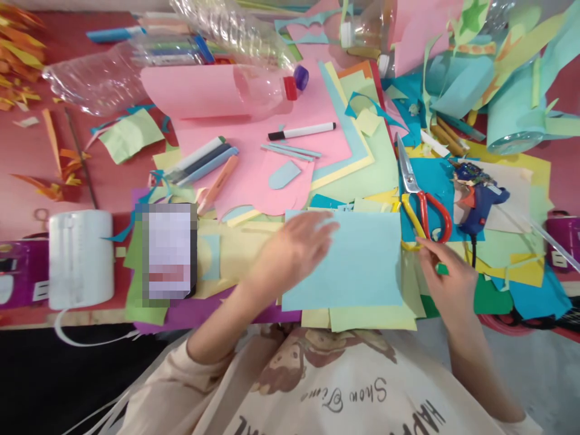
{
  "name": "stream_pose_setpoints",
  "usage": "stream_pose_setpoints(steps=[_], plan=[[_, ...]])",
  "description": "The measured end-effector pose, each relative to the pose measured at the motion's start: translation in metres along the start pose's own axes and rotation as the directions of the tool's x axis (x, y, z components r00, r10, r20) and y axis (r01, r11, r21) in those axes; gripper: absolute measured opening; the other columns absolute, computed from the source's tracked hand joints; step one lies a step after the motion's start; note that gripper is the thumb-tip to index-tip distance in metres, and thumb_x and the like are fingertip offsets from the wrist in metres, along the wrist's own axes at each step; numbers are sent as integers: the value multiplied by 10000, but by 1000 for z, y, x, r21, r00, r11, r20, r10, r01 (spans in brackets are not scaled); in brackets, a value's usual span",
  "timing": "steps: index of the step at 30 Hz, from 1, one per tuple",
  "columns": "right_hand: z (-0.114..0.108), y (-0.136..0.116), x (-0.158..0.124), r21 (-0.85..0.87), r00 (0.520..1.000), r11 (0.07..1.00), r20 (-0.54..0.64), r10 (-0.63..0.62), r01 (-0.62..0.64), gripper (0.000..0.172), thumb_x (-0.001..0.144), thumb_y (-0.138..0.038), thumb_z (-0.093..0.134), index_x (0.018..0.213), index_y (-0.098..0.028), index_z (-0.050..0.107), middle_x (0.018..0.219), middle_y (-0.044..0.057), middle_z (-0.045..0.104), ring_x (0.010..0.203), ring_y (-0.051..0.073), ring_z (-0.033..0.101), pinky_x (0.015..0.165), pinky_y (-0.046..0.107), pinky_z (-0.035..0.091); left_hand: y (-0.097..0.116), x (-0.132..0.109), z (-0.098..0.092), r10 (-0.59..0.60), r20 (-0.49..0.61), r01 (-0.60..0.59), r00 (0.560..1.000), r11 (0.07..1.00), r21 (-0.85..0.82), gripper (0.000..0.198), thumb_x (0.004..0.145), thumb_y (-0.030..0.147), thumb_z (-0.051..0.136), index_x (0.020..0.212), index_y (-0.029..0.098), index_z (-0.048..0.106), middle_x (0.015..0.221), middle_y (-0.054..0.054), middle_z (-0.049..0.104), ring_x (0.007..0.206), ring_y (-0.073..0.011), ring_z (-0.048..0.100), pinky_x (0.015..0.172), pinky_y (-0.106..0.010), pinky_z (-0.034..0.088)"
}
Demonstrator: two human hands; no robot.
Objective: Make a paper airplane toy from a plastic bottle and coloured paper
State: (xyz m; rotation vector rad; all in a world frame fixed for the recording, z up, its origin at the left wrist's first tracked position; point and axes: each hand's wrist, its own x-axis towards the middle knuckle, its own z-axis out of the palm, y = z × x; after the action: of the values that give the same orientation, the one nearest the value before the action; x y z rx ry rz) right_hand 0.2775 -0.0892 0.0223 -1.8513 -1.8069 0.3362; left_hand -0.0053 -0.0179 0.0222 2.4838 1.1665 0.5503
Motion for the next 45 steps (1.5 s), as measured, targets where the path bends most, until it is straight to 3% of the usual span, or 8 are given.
stream_pose_setpoints(steps=[3,6,14,18,27,34,40,45], plan=[[7,14,16,-153,990,978,15,-138,139,416,914,-255,532,1326,-283,579,1242,143,654,1168,340,608,936,540,530,25,-20,15,146,143,-162,979,981,103,359,962,362,480,1265,196,579,1384,-122,587,1274,-278,560,1052,-446,467],[13,22,27,-179,983,969,106,-152,170,512,938,-249,486,1447,-259,440,1462,162,494,1346,352,480,1013,568,488,33,-34,28,177,247,-218,953,964,152,543,922,483,528,1404,238,473,1506,-108,464,1356,-303,487,1099,-478,414],[9,36,57,-188,972,961,157,-175,203,463,945,-220,465,1408,-219,477,1456,143,520,1338,309,508,1055,523,489,30,-41,36,170,237,-226,956,946,231,558,958,484,459,1459,245,399,1563,-118,371,1390,-268,448,1137,-442,343],[7,20,74,-203,957,939,138,-254,278,465,951,-224,460,1415,-203,467,1407,137,560,1355,314,475,1118,560,410,31,-40,39,162,224,-216,961,946,240,547,964,481,447,1449,229,411,1552,-98,399,1392,-255,443,1148,-435,314],[47,-35,89,-48,773,806,322,-546,590,280,956,-179,470,1165,-134,650,1104,120,708,1042,256,633,931,436,535,32,-34,39,139,258,-208,956,943,260,572,969,487,428,1469,214,380,1558,-110,385,1407,-260,423,1143,-444,313],[51,-38,91,-80,767,777,256,-589,624,239,934,-136,501,1096,-118,675,978,119,665,943,233,619,842,369,547,27,-29,41,138,227,-198,964,943,268,558,981,484,396,1467,210,384,1556,-116,386,1409,-264,422,1139,-448,324],[34,-43,71,-100,748,748,216,-627,656,284,938,-127,515,1197,-92,627,1130,137,687,1053,238,628,918,369,537,24,-24,41,128,191,-178,973,946,271,589,970,491,412,1453,155,398,1535,-118,421,1410,-256,418,1149,-449,328],[33,-41,58,-118,739,736,229,-633,667,383,928,-125,536,1303,-48,555,1224,162,676,1163,272,603,1017,437,497,23,-23,42,78,205,-133,976,954,270,592,962,527,394,1451,194,410,1531,-117,428,1414,-303,400,1178,-605,211]])
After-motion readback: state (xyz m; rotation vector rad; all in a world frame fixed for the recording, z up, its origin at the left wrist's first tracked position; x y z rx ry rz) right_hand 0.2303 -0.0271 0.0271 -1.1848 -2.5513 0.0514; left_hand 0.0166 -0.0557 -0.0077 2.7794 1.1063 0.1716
